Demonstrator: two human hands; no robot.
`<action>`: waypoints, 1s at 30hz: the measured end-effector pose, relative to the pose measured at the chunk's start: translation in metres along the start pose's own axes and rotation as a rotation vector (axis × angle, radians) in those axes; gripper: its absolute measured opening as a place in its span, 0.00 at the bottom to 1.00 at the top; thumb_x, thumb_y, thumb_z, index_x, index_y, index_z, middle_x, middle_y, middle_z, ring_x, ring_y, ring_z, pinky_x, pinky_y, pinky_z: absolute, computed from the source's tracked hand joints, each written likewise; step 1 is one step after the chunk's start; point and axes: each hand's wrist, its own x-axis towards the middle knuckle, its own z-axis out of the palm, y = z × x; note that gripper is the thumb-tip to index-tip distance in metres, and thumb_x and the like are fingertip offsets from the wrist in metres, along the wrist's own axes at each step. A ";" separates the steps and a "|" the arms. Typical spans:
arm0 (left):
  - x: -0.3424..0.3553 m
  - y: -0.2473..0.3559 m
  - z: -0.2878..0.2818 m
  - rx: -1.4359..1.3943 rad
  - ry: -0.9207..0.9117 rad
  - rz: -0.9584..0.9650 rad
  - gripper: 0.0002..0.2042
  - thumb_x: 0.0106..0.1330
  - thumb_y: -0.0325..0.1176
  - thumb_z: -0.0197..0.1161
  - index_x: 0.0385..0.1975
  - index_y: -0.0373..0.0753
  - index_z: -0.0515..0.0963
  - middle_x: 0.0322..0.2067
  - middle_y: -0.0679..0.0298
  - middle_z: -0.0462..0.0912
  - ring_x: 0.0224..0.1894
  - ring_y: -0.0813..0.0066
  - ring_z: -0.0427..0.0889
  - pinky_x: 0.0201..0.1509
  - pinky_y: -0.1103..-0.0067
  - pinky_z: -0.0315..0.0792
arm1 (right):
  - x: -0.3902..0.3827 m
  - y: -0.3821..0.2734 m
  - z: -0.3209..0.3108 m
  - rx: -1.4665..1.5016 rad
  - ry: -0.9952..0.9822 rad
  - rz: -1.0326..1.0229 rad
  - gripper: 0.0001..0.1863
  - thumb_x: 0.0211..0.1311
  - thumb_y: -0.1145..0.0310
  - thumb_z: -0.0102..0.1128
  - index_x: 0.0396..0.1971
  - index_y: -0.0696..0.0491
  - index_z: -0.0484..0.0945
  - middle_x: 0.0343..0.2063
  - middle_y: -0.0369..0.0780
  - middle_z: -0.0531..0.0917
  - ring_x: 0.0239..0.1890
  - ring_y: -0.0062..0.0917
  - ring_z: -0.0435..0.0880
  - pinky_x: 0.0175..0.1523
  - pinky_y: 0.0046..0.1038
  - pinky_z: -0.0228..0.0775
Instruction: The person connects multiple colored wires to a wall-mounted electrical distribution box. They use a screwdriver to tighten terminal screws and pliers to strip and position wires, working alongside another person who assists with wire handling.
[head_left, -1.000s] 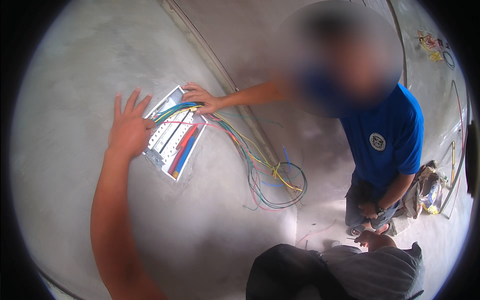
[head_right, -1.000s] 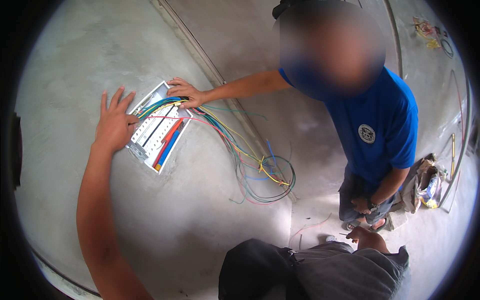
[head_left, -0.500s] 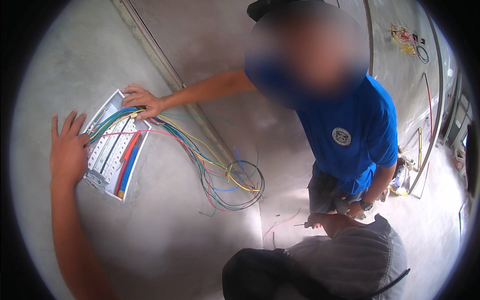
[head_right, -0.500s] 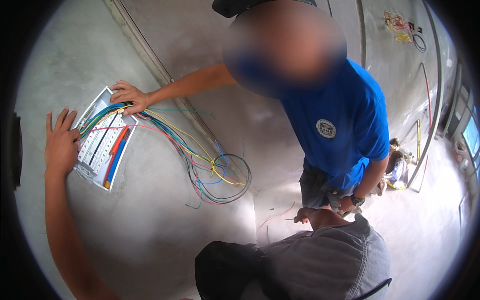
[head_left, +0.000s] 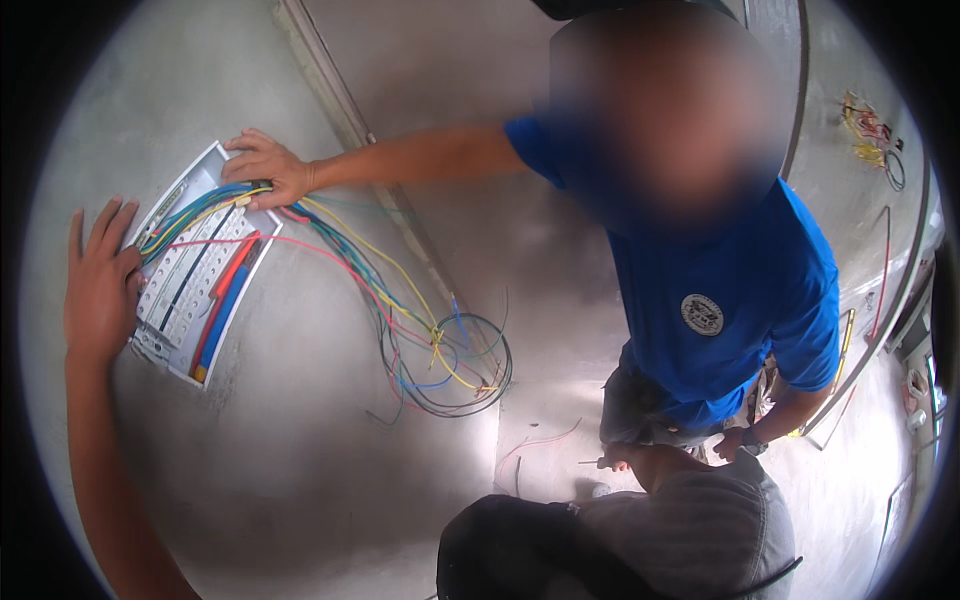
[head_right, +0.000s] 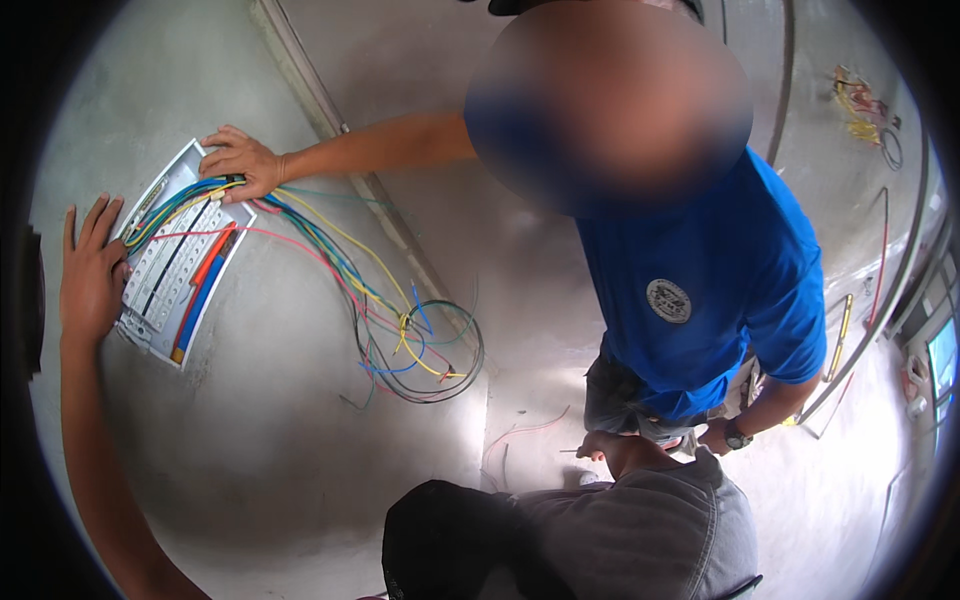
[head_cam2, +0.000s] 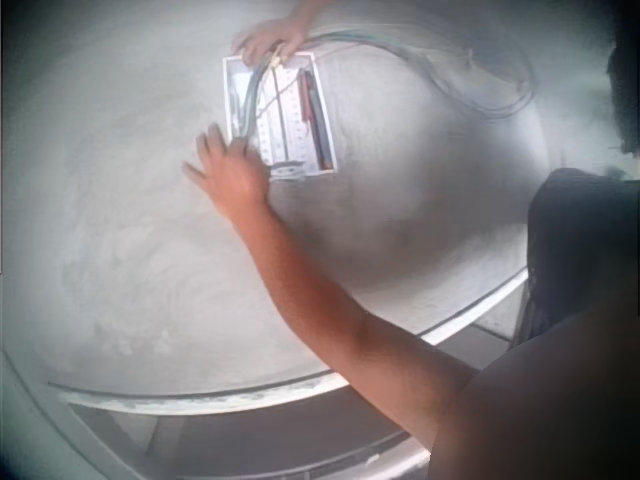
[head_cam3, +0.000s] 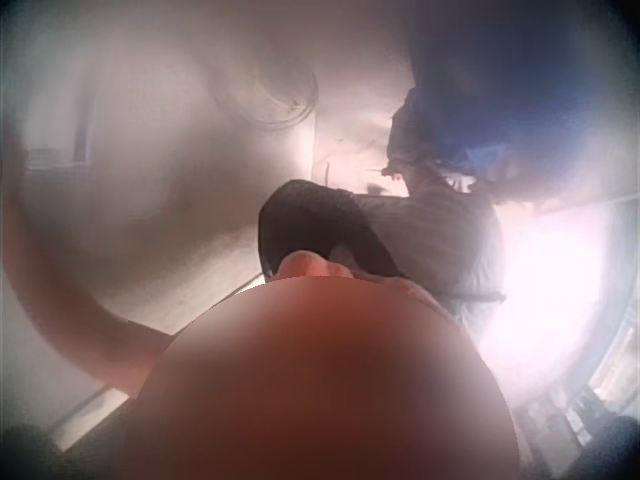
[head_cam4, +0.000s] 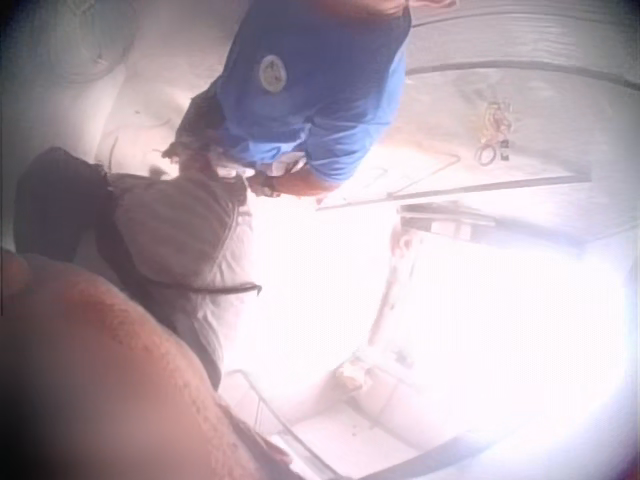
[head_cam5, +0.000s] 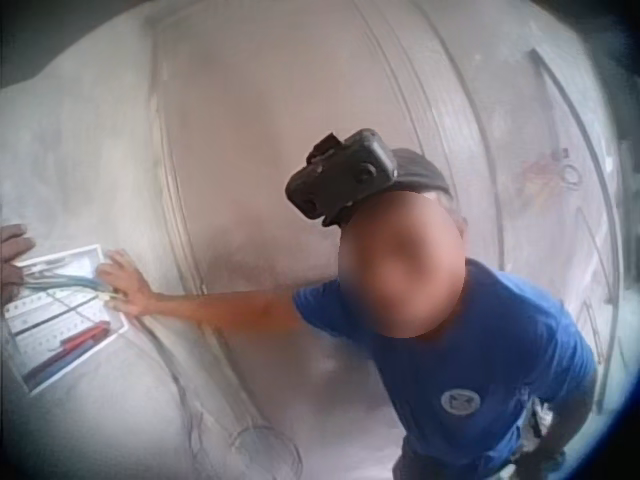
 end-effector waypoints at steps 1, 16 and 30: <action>0.001 0.001 -0.003 0.012 -0.005 0.027 0.03 0.66 0.23 0.76 0.33 0.36 0.86 0.83 0.56 0.77 0.91 0.57 0.62 1.00 0.47 0.43 | -0.003 0.001 0.001 0.001 0.020 0.012 0.35 0.83 0.28 0.57 0.44 0.49 0.92 0.33 0.38 0.91 0.26 0.24 0.83 0.32 0.30 0.76; 0.003 0.016 -0.026 0.093 -0.090 0.008 0.03 0.69 0.30 0.78 0.37 0.43 0.89 0.83 0.63 0.76 0.91 0.62 0.62 0.98 0.46 0.44 | -0.175 -0.183 -0.089 0.418 0.145 -0.947 0.26 0.86 0.43 0.69 0.51 0.54 0.93 0.31 0.34 0.90 0.29 0.17 0.84 0.36 0.27 0.77; 0.008 0.023 -0.029 0.111 -0.129 -0.039 0.03 0.68 0.31 0.79 0.37 0.45 0.92 0.83 0.67 0.76 0.91 0.66 0.62 0.99 0.49 0.43 | -0.395 -0.347 -0.241 0.906 0.194 -1.446 0.30 0.96 0.57 0.52 0.87 0.53 0.69 0.40 0.35 0.82 0.26 0.17 0.77 0.30 0.24 0.72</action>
